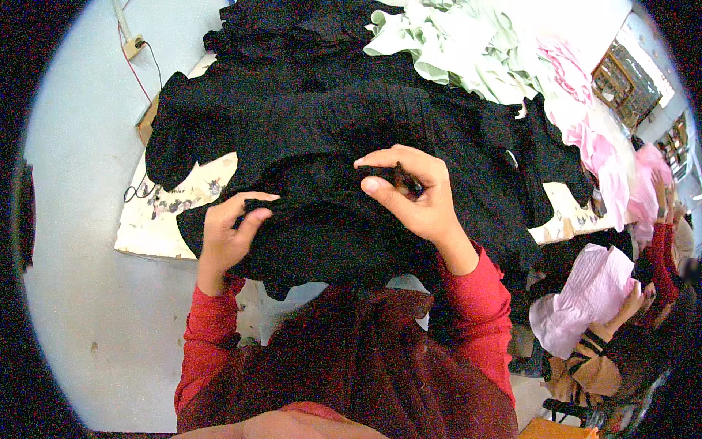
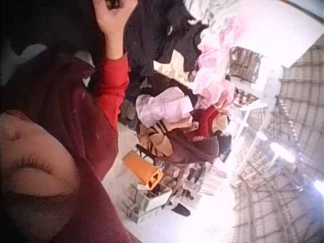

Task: The person uses a small blade to trim loose threads and snip a tag from a black pleated garment laid on a table. The person repeatedly lifts and repositions the garment to access different areas while cutting.

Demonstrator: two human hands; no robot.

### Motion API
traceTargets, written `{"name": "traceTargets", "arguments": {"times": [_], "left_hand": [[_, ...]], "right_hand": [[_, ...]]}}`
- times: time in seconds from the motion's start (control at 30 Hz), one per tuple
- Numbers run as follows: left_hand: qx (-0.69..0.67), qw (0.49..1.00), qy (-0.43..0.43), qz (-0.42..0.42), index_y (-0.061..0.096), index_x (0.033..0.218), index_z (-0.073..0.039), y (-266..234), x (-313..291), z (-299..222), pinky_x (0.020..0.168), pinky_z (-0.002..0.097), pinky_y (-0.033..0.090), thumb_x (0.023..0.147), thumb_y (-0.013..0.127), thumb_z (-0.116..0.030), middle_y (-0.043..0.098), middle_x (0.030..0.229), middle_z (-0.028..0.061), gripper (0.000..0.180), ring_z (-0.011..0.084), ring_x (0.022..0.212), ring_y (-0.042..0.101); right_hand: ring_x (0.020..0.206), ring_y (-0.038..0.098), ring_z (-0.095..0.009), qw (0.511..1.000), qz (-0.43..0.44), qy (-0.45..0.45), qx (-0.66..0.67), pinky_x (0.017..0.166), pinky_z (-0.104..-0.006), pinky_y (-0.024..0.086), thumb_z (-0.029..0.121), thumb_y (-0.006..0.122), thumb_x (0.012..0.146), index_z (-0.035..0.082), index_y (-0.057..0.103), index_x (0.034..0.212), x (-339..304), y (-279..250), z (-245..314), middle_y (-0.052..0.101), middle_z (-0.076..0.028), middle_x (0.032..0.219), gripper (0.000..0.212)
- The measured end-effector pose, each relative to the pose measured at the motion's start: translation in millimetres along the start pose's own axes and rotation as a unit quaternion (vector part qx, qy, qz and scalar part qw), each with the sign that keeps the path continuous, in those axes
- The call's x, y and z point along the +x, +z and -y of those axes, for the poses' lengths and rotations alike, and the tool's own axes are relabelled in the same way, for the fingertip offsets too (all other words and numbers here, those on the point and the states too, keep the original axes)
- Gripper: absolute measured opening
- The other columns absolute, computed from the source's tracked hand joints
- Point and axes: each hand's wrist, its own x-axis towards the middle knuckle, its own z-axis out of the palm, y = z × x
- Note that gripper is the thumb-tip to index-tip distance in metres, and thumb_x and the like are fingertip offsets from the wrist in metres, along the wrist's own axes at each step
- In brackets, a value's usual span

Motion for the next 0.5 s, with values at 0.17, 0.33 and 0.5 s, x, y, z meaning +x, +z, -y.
{"name": "traceTargets", "arguments": {"times": [0.17, 0.33, 0.5], "left_hand": [[-0.042, 0.991, 0.124, 0.001, 0.065, 0.105, -0.001, -0.6, 44.5, -1.3, 0.067, 0.0294, 0.049, 0.089, 0.057, -0.004, 0.068, 0.090, 0.0117, 0.018, 0.0183, 0.072, 0.064], [-0.240, 0.966, -0.067, 0.064, 0.060, 0.097, 0.004, 30.6, 81.5, 16.2, 0.073, 0.0271, 0.052, 0.087, 0.063, -0.003, 0.067, 0.087, 0.0094, 0.012, 0.0120, 0.080, 0.063], [-0.265, 0.956, -0.077, 0.100, 0.063, 0.095, 0.002, 27.5, 106.9, 62.3, 0.080, 0.0232, 0.047, 0.093, 0.061, -0.013, 0.066, 0.088, 0.0014, 0.015, 0.0059, 0.085, 0.058]], "right_hand": [[0.071, 0.060, -0.015, 0.993, 0.051, -0.104, 0.025, 0.064, -0.0276, 0.047, 0.004, 0.072, 0.078, 0.007, 0.073, 0.093, 14.2, 16.9, -3.5, 0.065, -0.005, 0.081, 0.015], [0.072, 0.061, -0.015, 0.991, 0.092, -0.096, -0.014, 0.063, -0.0275, 0.047, 0.002, 0.075, 0.077, 0.004, 0.072, 0.095, 31.1, 45.9, -25.0, 0.064, -0.006, 0.081, 0.018], [0.071, 0.060, -0.016, 0.997, 0.053, -0.048, -0.025, 0.063, -0.0272, 0.046, 0.008, 0.075, 0.078, 0.005, 0.072, 0.090, 62.0, 49.5, -60.1, 0.065, -0.006, 0.081, 0.014]]}}
